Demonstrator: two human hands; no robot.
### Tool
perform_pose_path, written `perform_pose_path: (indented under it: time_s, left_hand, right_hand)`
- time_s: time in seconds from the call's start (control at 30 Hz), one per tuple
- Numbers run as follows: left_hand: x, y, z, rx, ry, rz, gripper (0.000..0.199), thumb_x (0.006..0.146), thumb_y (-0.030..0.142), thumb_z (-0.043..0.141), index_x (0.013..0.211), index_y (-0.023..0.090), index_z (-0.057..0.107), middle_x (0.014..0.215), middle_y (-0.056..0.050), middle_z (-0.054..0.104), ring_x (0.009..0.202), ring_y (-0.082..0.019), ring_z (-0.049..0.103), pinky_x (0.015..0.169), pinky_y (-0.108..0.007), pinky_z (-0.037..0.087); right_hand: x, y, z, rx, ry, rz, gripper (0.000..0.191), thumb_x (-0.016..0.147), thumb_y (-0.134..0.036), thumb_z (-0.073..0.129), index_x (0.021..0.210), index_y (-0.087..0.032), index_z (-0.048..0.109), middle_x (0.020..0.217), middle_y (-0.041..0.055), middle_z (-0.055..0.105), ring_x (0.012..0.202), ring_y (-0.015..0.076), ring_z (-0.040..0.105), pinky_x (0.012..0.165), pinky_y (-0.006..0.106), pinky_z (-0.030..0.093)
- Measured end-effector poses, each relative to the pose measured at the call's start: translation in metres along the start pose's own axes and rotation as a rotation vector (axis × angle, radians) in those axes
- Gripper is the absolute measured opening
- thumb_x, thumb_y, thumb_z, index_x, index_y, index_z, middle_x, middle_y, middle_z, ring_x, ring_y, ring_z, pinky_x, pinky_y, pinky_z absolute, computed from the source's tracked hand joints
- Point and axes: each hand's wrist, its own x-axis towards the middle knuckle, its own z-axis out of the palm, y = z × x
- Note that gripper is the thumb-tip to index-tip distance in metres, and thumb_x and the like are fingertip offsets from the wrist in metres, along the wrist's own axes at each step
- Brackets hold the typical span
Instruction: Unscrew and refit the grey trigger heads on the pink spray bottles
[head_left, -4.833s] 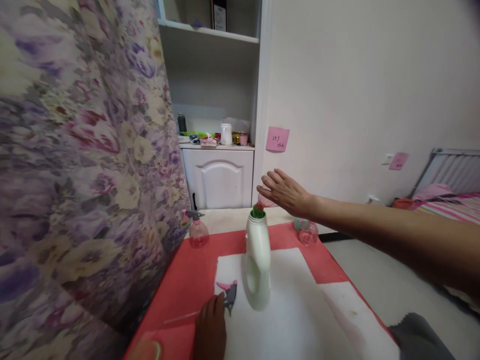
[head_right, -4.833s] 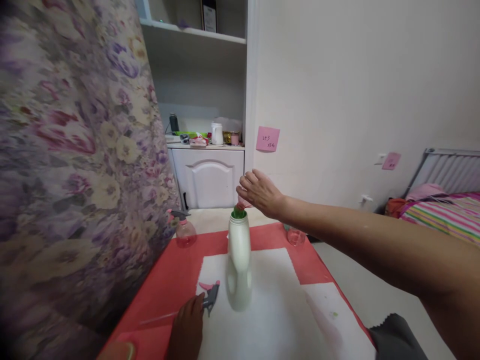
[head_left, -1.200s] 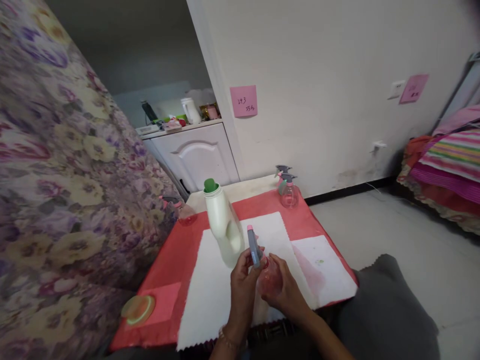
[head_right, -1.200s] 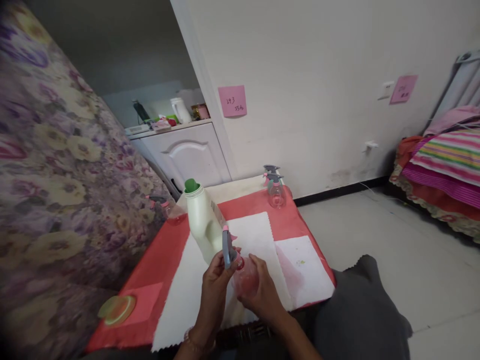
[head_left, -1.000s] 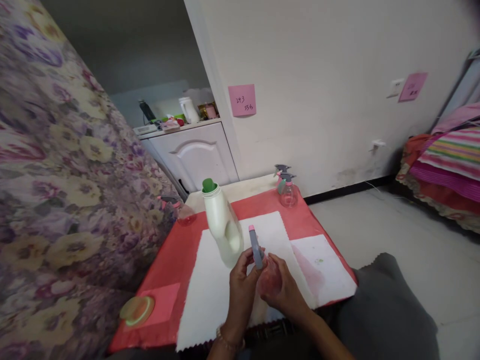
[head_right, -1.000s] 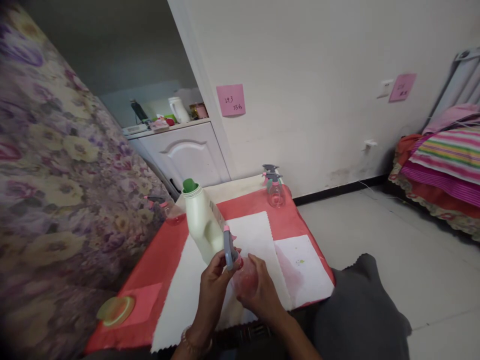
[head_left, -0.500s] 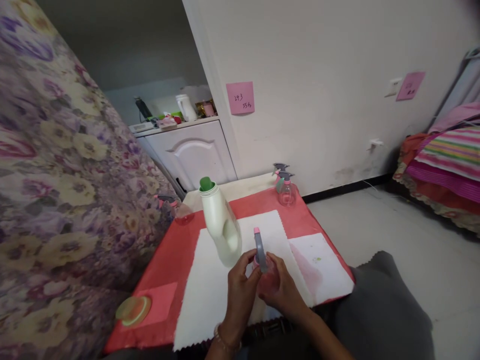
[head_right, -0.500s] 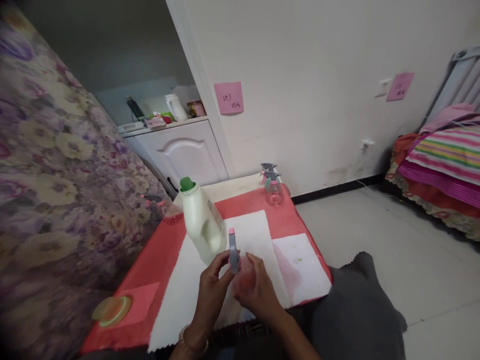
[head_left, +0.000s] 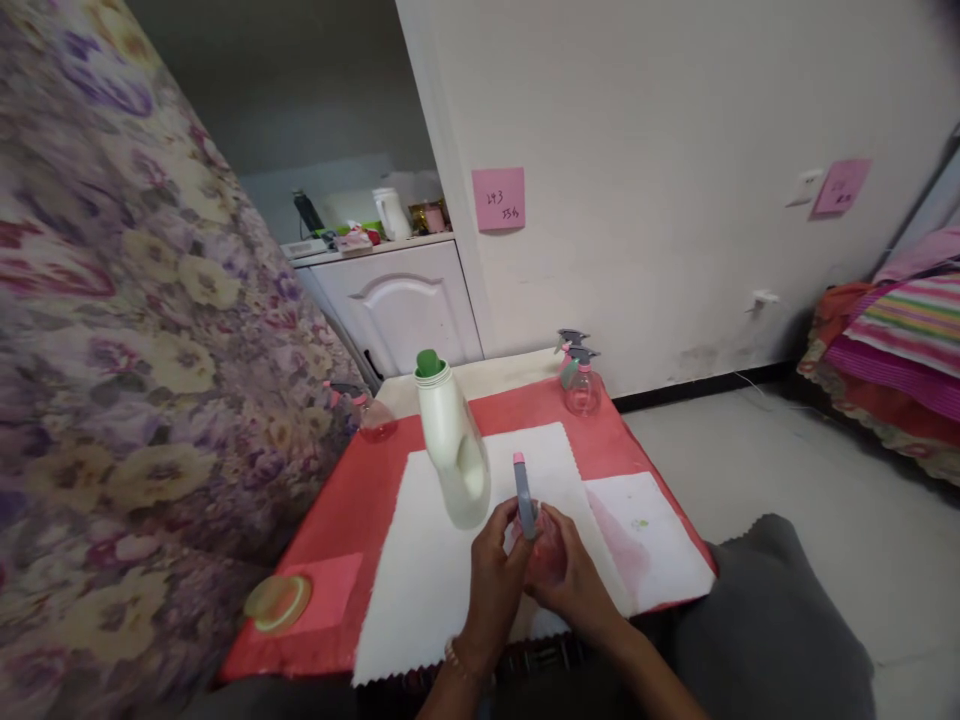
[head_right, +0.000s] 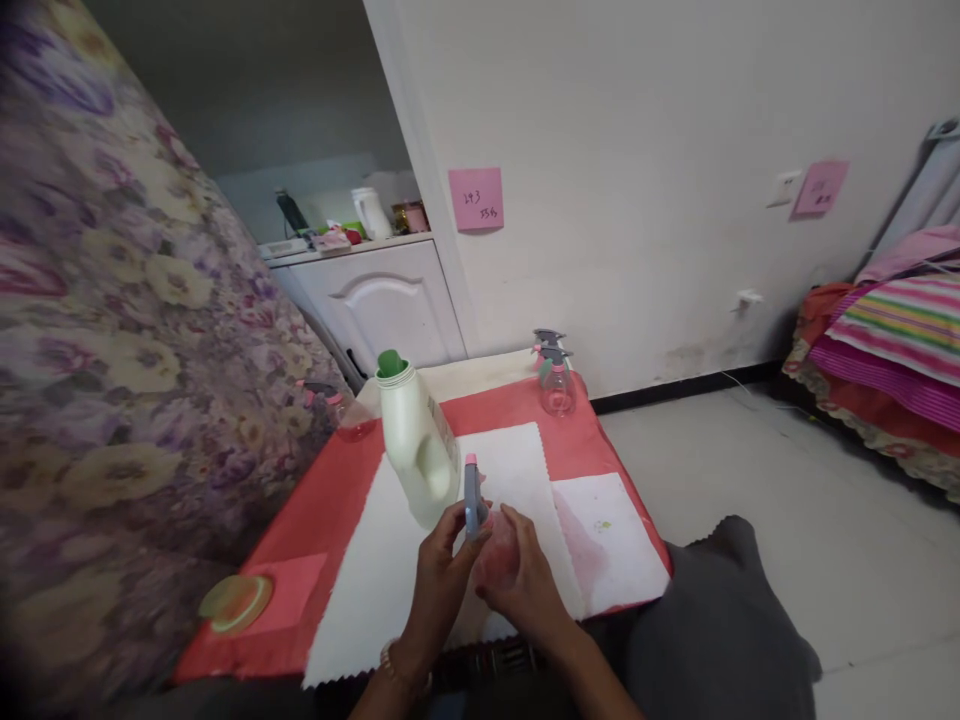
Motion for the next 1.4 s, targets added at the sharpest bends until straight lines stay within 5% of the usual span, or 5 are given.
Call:
perform_pose_path:
  time_s: [0.47, 0.63, 0.87, 1.1, 1.4]
  left_hand:
    - [0.002, 0.009, 0.000, 0.009, -0.008, 0.054, 0.019, 0.081, 0.020, 0.059, 0.099, 0.021, 0.063, 0.098, -0.004, 0.071, 0.091, -0.021, 0.065, 0.083, -0.032, 0.050]
    - [0.003, 0.021, -0.003, -0.063, 0.071, 0.036, 0.014, 0.081, 0.021, 0.061, 0.095, 0.020, 0.062, 0.090, -0.001, 0.070, 0.086, -0.019, 0.064, 0.080, -0.029, 0.049]
    - [-0.001, 0.013, -0.009, -0.156, -0.019, -0.040, 0.026, 0.085, 0.032, 0.060, 0.108, 0.021, 0.064, 0.105, -0.004, 0.071, 0.102, -0.022, 0.063, 0.091, -0.032, 0.046]
    - [-0.002, 0.011, 0.004, -0.010, -0.063, 0.030, 0.022, 0.085, 0.031, 0.061, 0.105, 0.020, 0.064, 0.099, -0.004, 0.070, 0.094, -0.021, 0.063, 0.086, -0.030, 0.047]
    - [-0.012, 0.002, 0.008, 0.030, -0.050, 0.106, 0.030, 0.088, 0.031, 0.059, 0.117, 0.023, 0.061, 0.113, -0.005, 0.069, 0.100, -0.021, 0.064, 0.088, -0.029, 0.047]
  right_hand:
    - [0.003, -0.010, 0.002, -0.088, 0.021, -0.001, 0.080, 0.067, -0.019, 0.069, 0.138, -0.026, 0.032, 0.138, 0.0107, 0.048, 0.132, 0.0299, 0.045, 0.112, 0.047, 0.038]
    - [0.008, -0.020, -0.004, -0.058, -0.085, -0.051, 0.087, 0.064, -0.016, 0.070, 0.140, -0.027, 0.029, 0.139, 0.0098, 0.047, 0.133, 0.0294, 0.044, 0.112, 0.048, 0.037]
    - [0.004, -0.012, -0.011, -0.099, -0.154, -0.054, 0.086, 0.066, -0.014, 0.068, 0.140, -0.026, 0.027, 0.143, 0.0116, 0.043, 0.135, 0.0289, 0.041, 0.114, 0.052, 0.032]
    - [0.000, -0.007, -0.028, 0.008, -0.183, -0.030, 0.084, 0.068, -0.020, 0.072, 0.141, -0.027, 0.031, 0.146, 0.0093, 0.042, 0.137, 0.0282, 0.039, 0.115, 0.050, 0.032]
    - [0.019, -0.065, -0.041, -0.017, -0.072, -0.158, 0.038, 0.085, -0.027, 0.061, 0.123, -0.032, 0.058, 0.104, 0.0023, 0.054, 0.091, 0.0186, 0.054, 0.086, 0.033, 0.048]
